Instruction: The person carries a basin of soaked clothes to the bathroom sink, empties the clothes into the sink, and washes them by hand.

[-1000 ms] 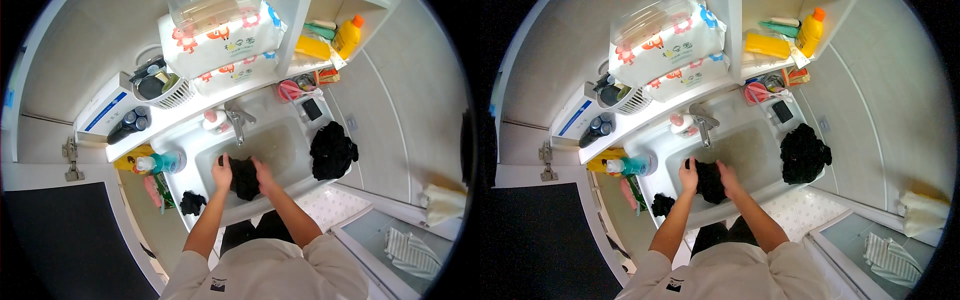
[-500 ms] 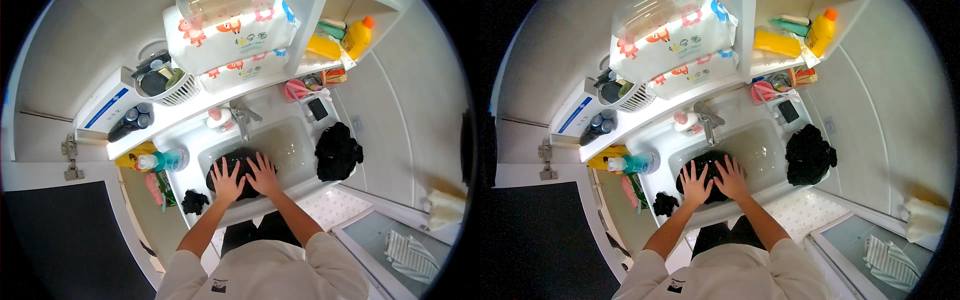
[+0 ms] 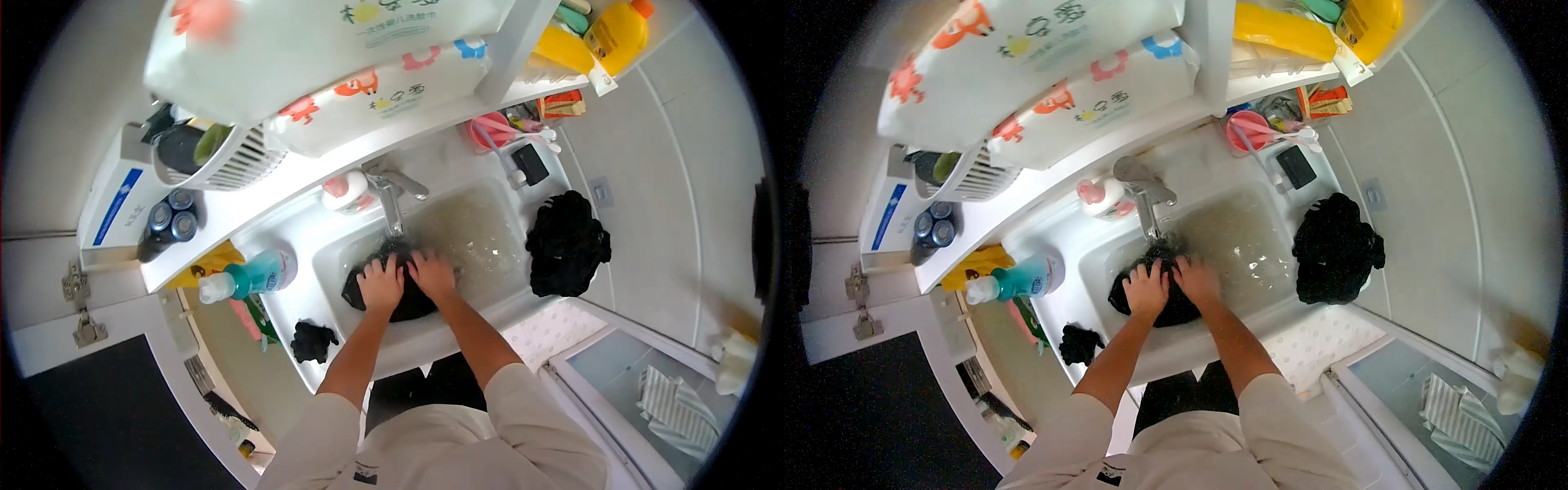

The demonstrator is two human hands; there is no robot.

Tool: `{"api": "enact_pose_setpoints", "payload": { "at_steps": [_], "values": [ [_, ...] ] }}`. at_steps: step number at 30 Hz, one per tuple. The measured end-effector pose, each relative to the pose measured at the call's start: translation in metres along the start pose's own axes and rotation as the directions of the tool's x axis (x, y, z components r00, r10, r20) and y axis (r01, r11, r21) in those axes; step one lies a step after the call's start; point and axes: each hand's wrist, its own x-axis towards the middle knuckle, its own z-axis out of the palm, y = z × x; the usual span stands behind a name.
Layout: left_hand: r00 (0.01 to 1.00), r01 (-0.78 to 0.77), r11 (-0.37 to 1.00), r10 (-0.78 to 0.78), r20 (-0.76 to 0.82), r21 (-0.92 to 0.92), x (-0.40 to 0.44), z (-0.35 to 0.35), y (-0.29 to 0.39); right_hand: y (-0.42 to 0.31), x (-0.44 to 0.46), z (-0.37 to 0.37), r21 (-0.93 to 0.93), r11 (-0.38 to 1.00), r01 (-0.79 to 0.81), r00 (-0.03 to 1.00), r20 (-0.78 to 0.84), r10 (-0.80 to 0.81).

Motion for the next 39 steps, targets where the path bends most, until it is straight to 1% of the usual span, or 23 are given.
{"api": "enact_pose_setpoints", "payload": {
  "at_steps": [1, 4, 6, 7, 9, 10, 12, 13, 15, 16, 18, 19, 20, 21, 23, 24, 27, 30, 31, 33, 35, 36, 39],
  "values": [
    [0.999, 0.013, 1.0, -0.013, 0.042, -0.013, 0.007, 0.003, 0.003, 0.003, 0.006, 0.003, 0.006, 1.0, -0.018, 0.999, 0.041, 0.018],
    [1.0, -0.01, 1.0, 0.01, 0.013, 0.011, 0.022, 0.012, 0.002, 0.003, 0.024, 0.006, 0.021, 0.997, -0.072, 0.984, 0.164, 0.067],
    [0.999, -0.02, 0.999, 0.019, 0.036, 0.027, 0.032, 0.025, -0.003, 0.002, 0.032, 0.003, 0.013, 0.994, -0.112, 0.965, 0.24, 0.105],
    [0.999, -0.024, 0.999, 0.022, 0.046, 0.035, 0.037, 0.033, -0.008, 0.006, 0.037, 0.013, -0.003, 0.994, -0.111, 0.965, 0.24, 0.109],
    [0.991, 0.008, 0.999, -0.014, 0.136, 0.043, 0.051, 0.046, -0.014, 0.015, 0.05, 0.037, -0.037, 0.993, -0.111, 0.965, 0.235, 0.116],
    [0.983, 0.023, 0.999, -0.031, 0.183, 0.047, 0.056, 0.046, -0.016, 0.019, 0.052, 0.049, -0.026, 0.993, -0.115, 0.979, 0.164, 0.118],
    [0.993, 0.0, 0.995, 0.011, 0.119, -0.099, 0.062, 0.037, -0.023, 0.023, 0.051, 0.066, -0.005, 0.993, -0.119, 0.993, 0.02, 0.119],
    [0.996, -0.013, 0.986, 0.027, 0.081, -0.169, 0.065, 0.027, -0.027, 0.019, 0.049, 0.049, 0.061, 0.991, -0.117, 0.99, 0.087, 0.112],
    [0.993, 0.038, 0.961, -0.006, 0.116, -0.274, 0.057, -0.002, -0.028, 0.006, 0.041, -0.017, 0.188, 0.974, -0.123, 0.974, 0.213, 0.081],
    [0.99, 0.065, 0.943, -0.021, 0.137, -0.326, 0.049, -0.013, -0.029, 0.008, 0.033, -0.028, 0.196, 0.979, -0.06, 0.982, 0.187, 0.023],
    [0.993, -0.111, 0.906, 0.116, -0.011, -0.409, 0.028, -0.026, -0.035, 0.012, 0.008, -0.044, 0.209, 0.976, 0.068, 0.986, 0.134, -0.097],
    [0.98, -0.2, 0.877, 0.178, -0.09, -0.437, 0.016, -0.029, -0.041, 0.013, -0.005, -0.053, 0.165, 0.975, 0.146, 0.982, 0.095, -0.163],
    [0.955, -0.267, 0.855, 0.296, -0.005, -0.444, 0.008, -0.014, -0.056, 0.012, -0.02, -0.061, 0.119, 0.968, 0.222, 0.971, 0.061, -0.23],
    [0.949, -0.287, 0.906, 0.314, 0.039, -0.311, -0.004, -0.03, -0.051, 0.008, -0.031, -0.068, 0.07, 0.953, 0.294, 0.954, 0.03, -0.297],
    [0.935, -0.329, 0.944, 0.33, 0.132, -0.03, -0.026, -0.077, -0.028, -0.001, -0.044, -0.083, -0.082, 0.938, 0.338, 0.939, 0.096, -0.33],
    [0.926, -0.318, 0.937, 0.339, 0.165, -0.14, -0.028, -0.073, -0.027, -0.003, -0.049, -0.086, -0.156, 0.92, 0.359, 0.931, 0.132, -0.341],
    [0.928, -0.232, 0.97, 0.244, 0.281, -0.075, -0.031, -0.069, -0.014, -0.002, -0.047, -0.06, -0.098, 0.949, 0.3, 0.953, 0.063, -0.295],
    [0.938, -0.161, 0.987, 0.145, 0.315, 0.023, -0.017, -0.048, -0.005, 0.002, -0.03, -0.034, -0.126, 0.975, 0.182, 0.979, 0.118, -0.168],
    [0.939, -0.134, 0.99, 0.112, 0.325, 0.046, -0.014, -0.044, -0.002, 0.003, -0.025, -0.031, -0.151, 0.973, 0.176, 0.979, 0.129, -0.158],
    [0.953, -0.116, 0.992, 0.1, 0.286, 0.04, -0.009, -0.031, -0.001, 0.006, -0.014, -0.028, -0.202, 0.966, 0.162, 0.98, 0.148, -0.134],
    [0.958, -0.085, 0.996, 0.076, 0.278, 0.021, 0.002, -0.022, 0.002, 0.015, -0.001, -0.009, -0.189, 0.972, 0.14, 0.989, 0.081, -0.127],
    [0.926, -0.086, 0.99, 0.04, 0.375, 0.108, 0.008, -0.032, 0.009, 0.017, 0.003, -0.006, -0.181, 0.975, 0.128, 0.991, 0.049, -0.121],
    [0.969, -0.066, 0.996, 0.05, 0.243, 0.061, 0.017, -0.01, 0.0, 0.018, 0.014, 0.0, -0.165, 0.985, 0.054, 0.998, 0.018, -0.052]
  ]
}}
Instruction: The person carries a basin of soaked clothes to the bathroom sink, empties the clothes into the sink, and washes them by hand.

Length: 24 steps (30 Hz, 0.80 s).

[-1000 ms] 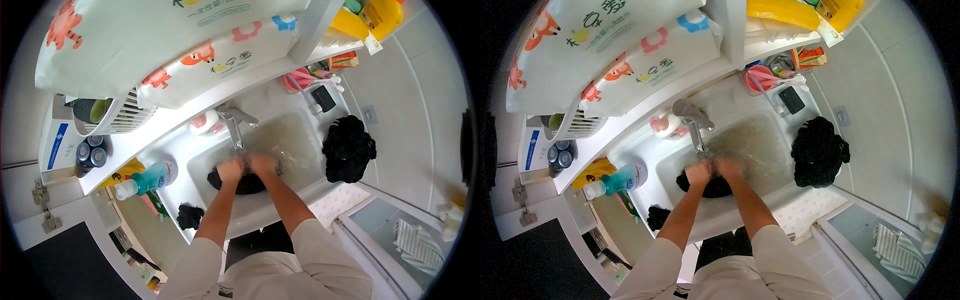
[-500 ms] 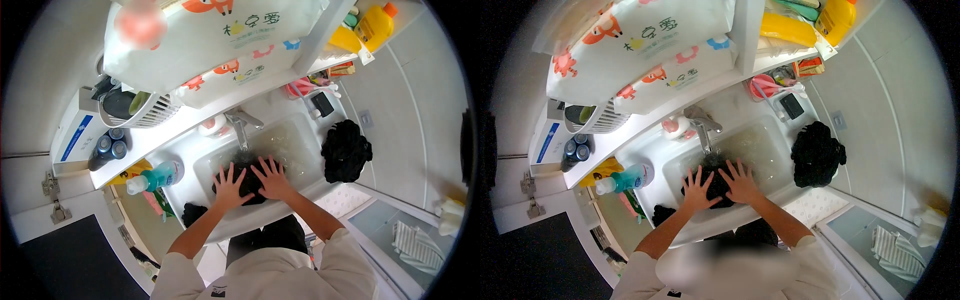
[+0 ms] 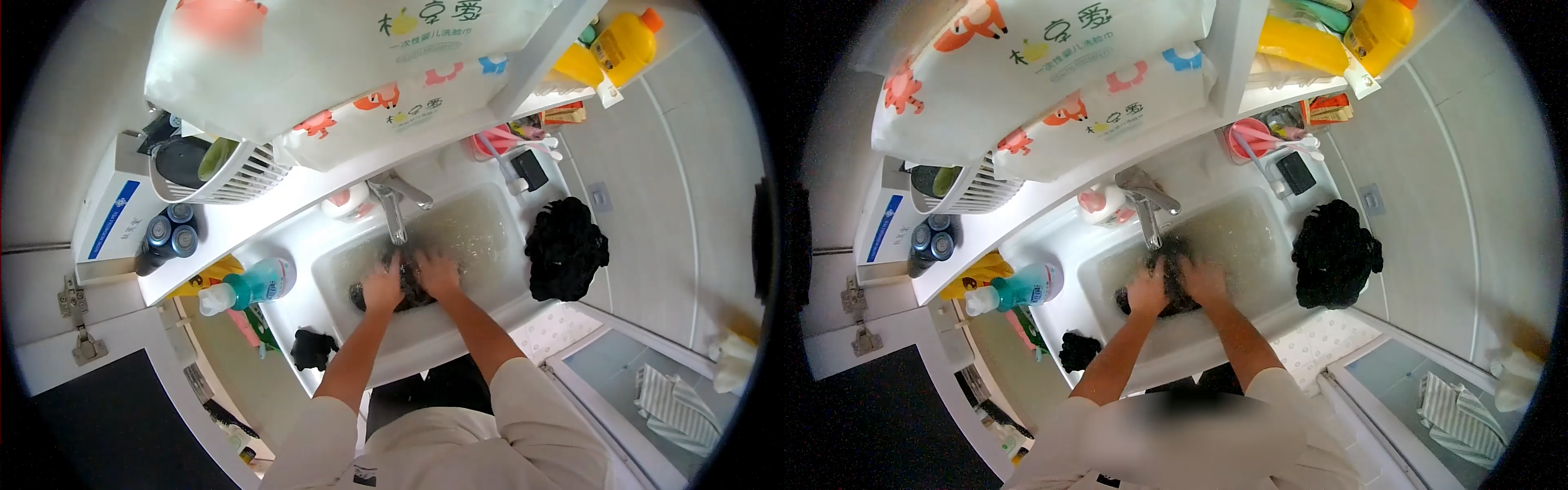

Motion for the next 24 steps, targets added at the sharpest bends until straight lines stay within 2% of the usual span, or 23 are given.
{"api": "enact_pose_setpoints", "payload": {
  "at_steps": [3, 6, 8, 9, 10, 11, 12, 13, 15, 16, 18, 20, 21, 24],
  "values": [
    [0.978, 0.092, 0.976, -0.052, 0.2, -0.197, 0.022, -0.006, -0.004, -0.001, 0.012, -0.014, 0.184, 0.97, -0.159, 0.967, 0.226, 0.115],
    [0.997, 0.067, 0.931, -0.045, 0.068, -0.36, 0.017, -0.019, -0.008, -0.003, 0.012, -0.051, 0.323, 0.928, -0.185, 0.958, 0.271, 0.097],
    [1.0, 0.003, 0.84, -0.016, -0.019, -0.543, 0.01, -0.014, -0.02, 0.014, 0.006, -0.031, 0.588, 0.808, -0.026, 0.993, 0.109, -0.047],
    [0.998, -0.032, 0.781, -0.009, -0.062, -0.624, 0.002, -0.011, -0.026, 0.021, 0.004, -0.017, 0.695, 0.716, 0.062, 0.995, 0.016, -0.102],
    [0.998, 0.013, 0.751, -0.048, -0.035, -0.66, -0.007, -0.015, -0.03, 0.024, 0.006, -0.011, 0.871, 0.488, -0.05, 0.995, 0.085, -0.05],
    [0.996, 0.055, 0.719, -0.085, -0.009, -0.693, -0.016, -0.019, -0.034, 0.026, 0.009, -0.005, 0.964, 0.215, -0.155, 0.986, 0.164, -0.022],
    [0.992, 0.1, 0.683, -0.122, 0.022, -0.724, -0.028, -0.024, -0.038, 0.028, 0.01, 0.001, 0.965, -0.079, -0.252, 0.968, 0.251, -0.02],
    [0.994, 0.083, 0.684, -0.114, 0.007, -0.725, -0.039, -0.029, -0.044, 0.029, 0.009, 0.008, 0.963, 0.185, -0.197, 0.979, 0.203, -0.015],
    [0.982, 0.13, 0.658, -0.187, 0.006, -0.741, -0.062, -0.02, -0.059, 0.032, 0.007, 0.018, 0.754, 0.655, -0.054, 0.993, 0.108, -0.043],
    [0.975, 0.152, 0.644, -0.223, 0.006, -0.749, -0.068, -0.033, -0.057, 0.029, 0.007, 0.017, 0.649, 0.76, -0.03, 0.99, 0.122, -0.066],
    [0.953, 0.26, 0.602, -0.284, 0.101, -0.755, -0.089, -0.061, -0.057, 0.019, 0.008, 0.012, 0.401, 0.916, 0.033, 0.982, 0.158, -0.105],
    [0.92, 0.343, 0.551, -0.361, 0.154, -0.761, -0.107, -0.072, -0.061, 0.004, 0.004, -0.002, 0.211, 0.976, 0.045, 0.971, 0.219, -0.092],
    [0.911, 0.339, 0.552, -0.396, 0.119, -0.762, -0.113, -0.054, -0.07, -0.001, 0.002, -0.007, 0.112, 0.992, 0.055, 0.966, 0.247, -0.082],
    [0.917, 0.285, 0.317, -0.366, 0.16, -0.905, -0.13, -0.057, -0.078, -0.002, -0.002, 0.001, -0.086, 0.981, 0.172, 0.954, 0.264, -0.144]
  ]
}}
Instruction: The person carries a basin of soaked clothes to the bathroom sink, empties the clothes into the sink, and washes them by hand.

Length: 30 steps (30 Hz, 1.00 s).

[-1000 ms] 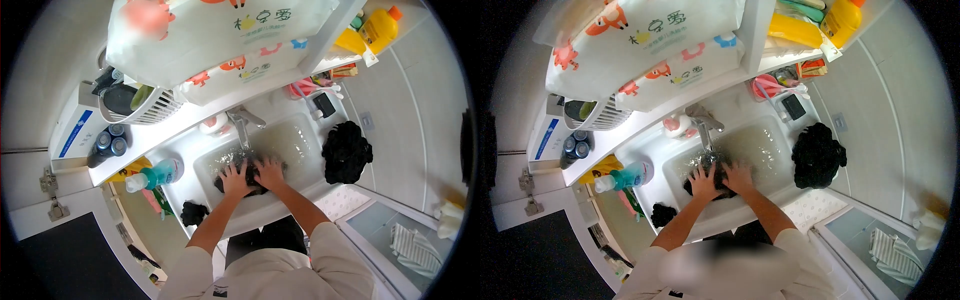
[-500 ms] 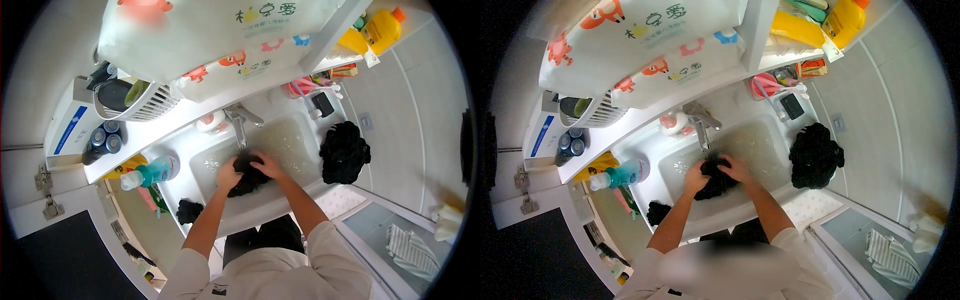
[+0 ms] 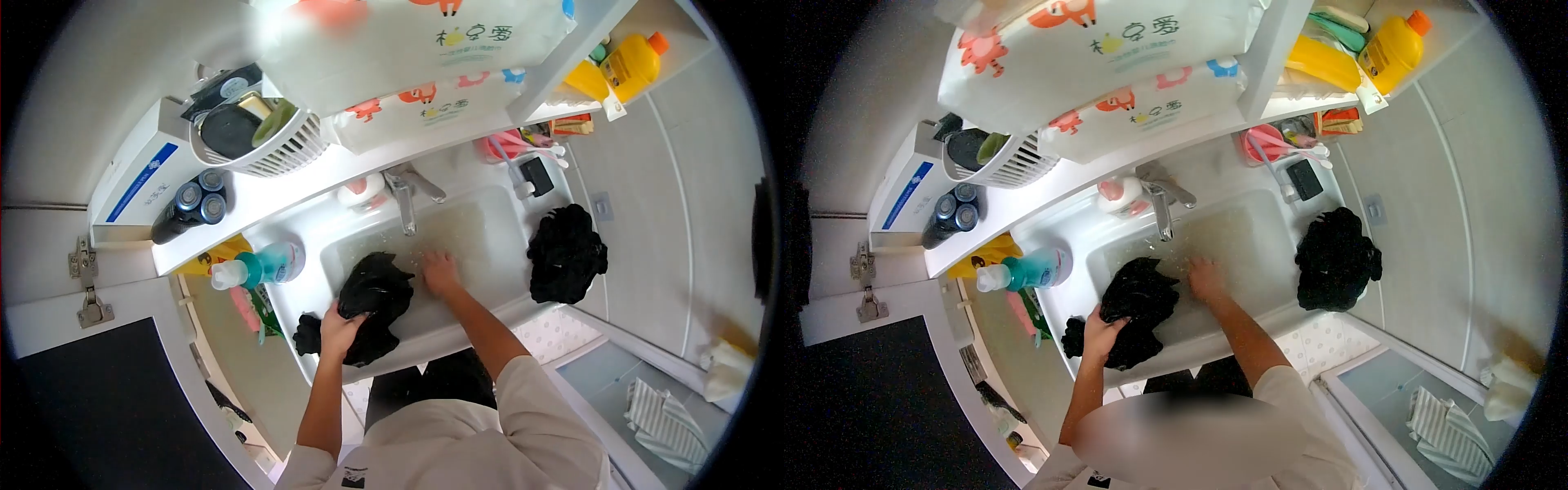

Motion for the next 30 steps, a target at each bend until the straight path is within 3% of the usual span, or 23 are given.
{"api": "enact_pose_setpoints", "payload": {
  "at_steps": [3, 6, 9, 15, 21, 27, 30],
  "values": [
    [0.995, 0.096, 0.947, -0.086, 0.046, -0.307, -0.014, -0.005, 0.011, 0.0, -0.004, 0.007, -0.068, 0.998, 0.003, 0.999, -0.04, -0.006],
    [0.988, 0.152, 0.887, -0.135, 0.069, -0.436, -0.02, -0.006, 0.01, 0.002, 0.001, 0.024, -0.084, 0.996, -0.016, 0.999, -0.03, 0.013],
    [0.981, 0.192, 0.865, -0.18, 0.07, -0.463, -0.021, -0.006, 0.007, 0.002, 0.002, 0.023, -0.073, 0.997, -0.04, 0.999, -0.008, 0.04],
    [0.977, 0.206, 0.853, -0.204, 0.056, -0.479, -0.021, -0.003, 0.007, -0.005, 0.004, 0.04, 0.014, 0.998, -0.067, 0.963, -0.261, 0.068],
    [0.982, 0.189, 0.853, -0.171, 0.081, -0.486, -0.018, -0.001, -0.003, -0.003, 0.023, 0.04, 0.028, 0.991, -0.134, 0.987, -0.09, 0.136],
    [0.971, 0.238, 0.843, -0.214, 0.105, -0.483, -0.02, 0.003, 0.001, -0.003, 0.029, 0.048, 0.036, 0.986, -0.164, 0.978, -0.123, 0.168],
    [0.986, 0.166, 0.876, -0.158, 0.055, -0.453, -0.016, 0.009, -0.009, 0.001, 0.032, 0.055, 0.054, 0.992, -0.117, 0.925, -0.358, 0.129]
  ]
}}
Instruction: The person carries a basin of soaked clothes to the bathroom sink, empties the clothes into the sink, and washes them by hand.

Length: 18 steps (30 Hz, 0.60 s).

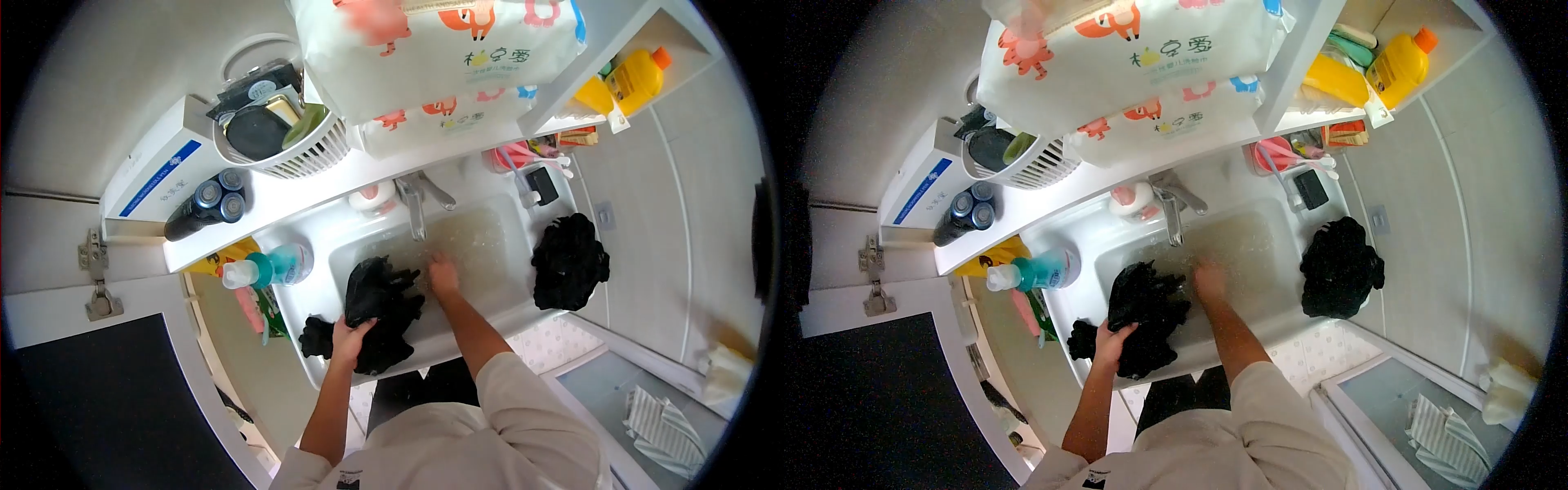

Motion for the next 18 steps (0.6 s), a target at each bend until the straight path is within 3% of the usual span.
{"api": "enact_pose_setpoints", "payload": {
  "at_steps": [3, 6, 9, 12, 15, 18],
  "values": [
    [1.0, -0.019, 0.998, 0.018, 0.008, 0.062, 0.002, -0.001, -0.005, -0.005, 0.005, -0.001, 0.047, 0.987, -0.153, 0.982, 0.124, 0.146],
    [0.999, -0.04, 0.997, 0.039, 0.023, 0.063, 0.002, -0.002, -0.006, -0.007, 0.007, -0.022, 0.003, 0.987, -0.16, 0.971, 0.181, 0.157],
    [0.999, -0.028, 0.999, 0.027, 0.03, 0.034, 0.0, -0.001, -0.006, -0.003, 0.011, -0.015, -0.116, 0.986, -0.116, 0.977, 0.167, 0.134],
    [0.999, -0.034, 0.999, 0.033, 0.039, 0.015, -0.001, -0.002, -0.004, 0.006, 0.018, 0.013, -0.025, 0.987, -0.158, 0.982, 0.097, 0.16],
    [0.999, -0.018, 1.0, 0.018, 0.042, -0.002, -0.003, -0.001, -0.003, 0.003, 0.014, -0.019, -0.036, 0.992, -0.118, 0.992, 0.03, 0.119],
    [0.999, 0.007, 0.998, -0.005, 0.046, -0.059, -0.007, 0.001, 0.002, 0.007, 0.017, -0.018, 0.111, 0.985, -0.133, 0.99, -0.027, 0.137]
  ]
}}
